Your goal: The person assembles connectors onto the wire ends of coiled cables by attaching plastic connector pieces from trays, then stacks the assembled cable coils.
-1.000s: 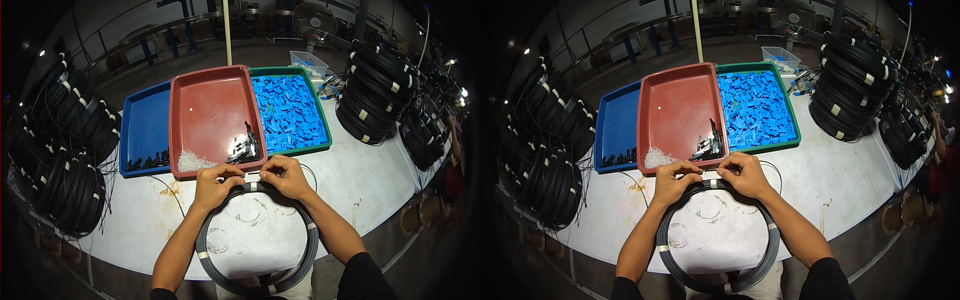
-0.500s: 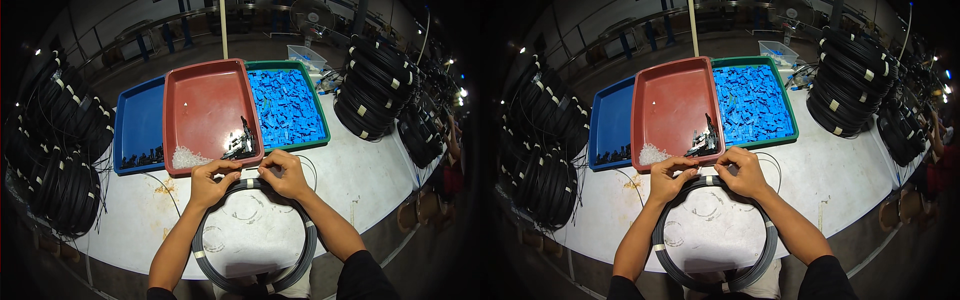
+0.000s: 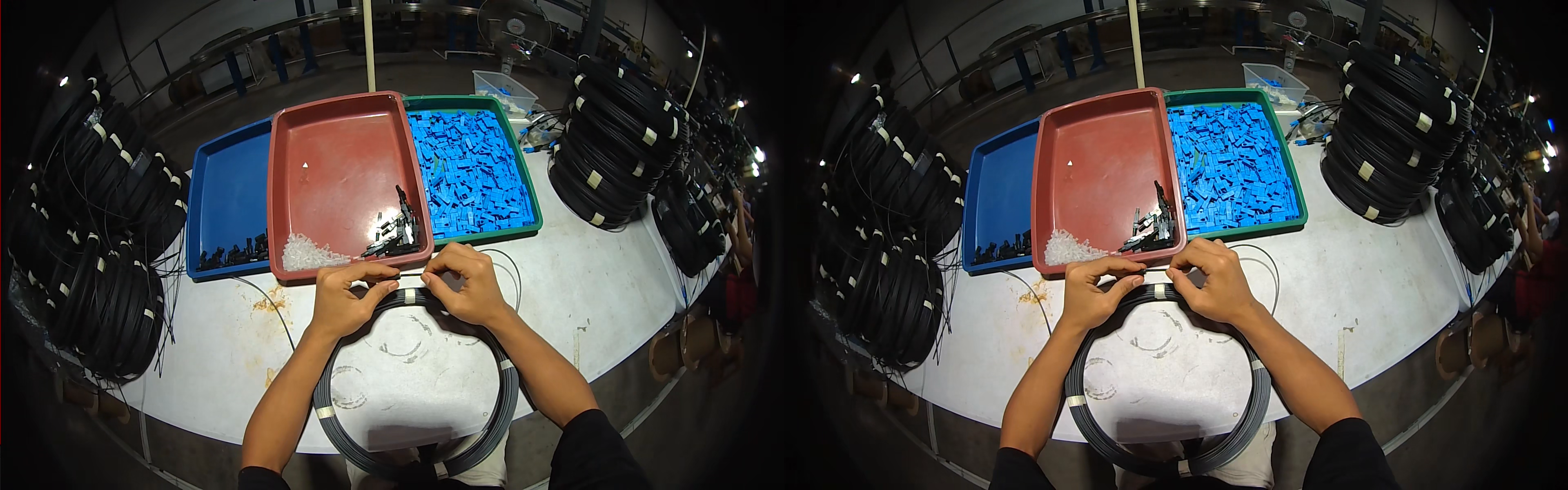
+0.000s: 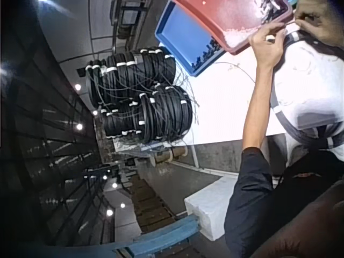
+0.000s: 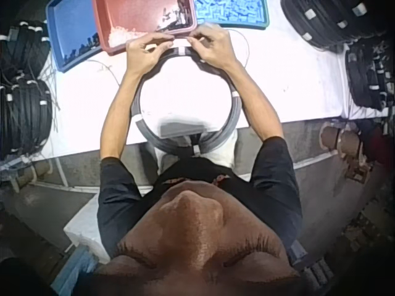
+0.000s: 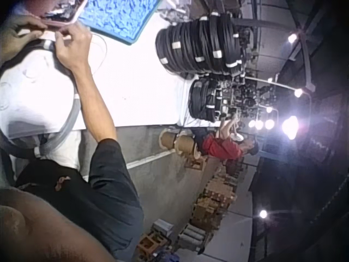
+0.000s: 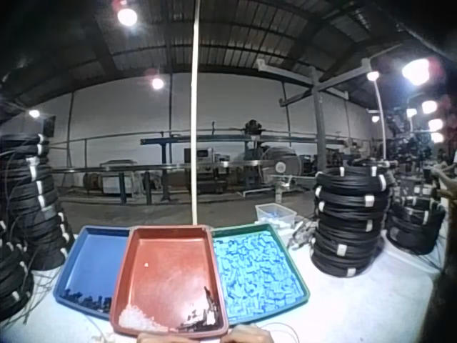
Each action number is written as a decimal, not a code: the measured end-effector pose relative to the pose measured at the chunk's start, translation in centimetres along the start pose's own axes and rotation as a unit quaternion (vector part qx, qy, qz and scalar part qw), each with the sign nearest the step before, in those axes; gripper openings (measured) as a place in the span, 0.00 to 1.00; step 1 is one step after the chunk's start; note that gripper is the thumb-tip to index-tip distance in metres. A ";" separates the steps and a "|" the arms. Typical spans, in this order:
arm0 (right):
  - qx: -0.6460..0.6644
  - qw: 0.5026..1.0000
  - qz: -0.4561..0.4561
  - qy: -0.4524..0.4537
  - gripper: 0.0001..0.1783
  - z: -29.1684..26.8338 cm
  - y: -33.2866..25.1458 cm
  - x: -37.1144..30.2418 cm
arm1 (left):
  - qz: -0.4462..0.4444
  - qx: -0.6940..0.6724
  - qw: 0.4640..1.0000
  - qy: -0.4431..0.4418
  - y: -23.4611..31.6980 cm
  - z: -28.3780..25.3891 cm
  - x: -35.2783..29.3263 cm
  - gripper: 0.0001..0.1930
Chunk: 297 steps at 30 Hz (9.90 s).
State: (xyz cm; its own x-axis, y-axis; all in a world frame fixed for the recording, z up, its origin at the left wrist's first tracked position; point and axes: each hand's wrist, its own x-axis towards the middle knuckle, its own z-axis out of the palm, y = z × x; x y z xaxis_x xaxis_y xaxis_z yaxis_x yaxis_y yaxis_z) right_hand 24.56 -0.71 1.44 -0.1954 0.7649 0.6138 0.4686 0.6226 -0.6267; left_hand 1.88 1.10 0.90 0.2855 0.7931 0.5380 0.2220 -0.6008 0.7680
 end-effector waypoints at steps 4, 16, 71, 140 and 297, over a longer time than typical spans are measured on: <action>0.000 1.000 0.001 -0.011 0.04 0.0 0.0 0.0 | 0.000 -0.007 1.000 0.000 -0.2 0.0 -0.1 0.08; -0.028 0.997 -0.067 -0.005 0.03 -0.1 -0.3 0.0 | 0.015 -0.005 1.000 -0.018 1.0 0.2 0.2 0.08; 0.060 0.990 -0.039 -0.121 0.08 0.3 -0.2 -0.2 | 0.114 0.100 0.987 -0.044 1.5 -0.4 -0.1 0.04; 0.046 0.984 -0.137 -0.103 0.09 0.0 -2.0 -0.2 | 0.057 0.031 0.996 -0.053 1.9 -0.9 -0.8 0.11; 0.009 0.976 -0.215 -0.030 0.18 0.1 -1.5 -0.2 | 0.098 0.026 0.994 -0.039 2.6 -0.3 -0.8 0.08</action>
State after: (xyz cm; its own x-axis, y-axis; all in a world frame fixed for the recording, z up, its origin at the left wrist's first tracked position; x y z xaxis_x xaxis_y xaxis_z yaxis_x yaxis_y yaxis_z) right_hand 23.83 -1.77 2.17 -0.4206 0.4395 0.7937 0.3176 0.8908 -0.3250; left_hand 1.94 -1.13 2.58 0.3993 0.6509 0.6457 0.2015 -0.7493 0.6308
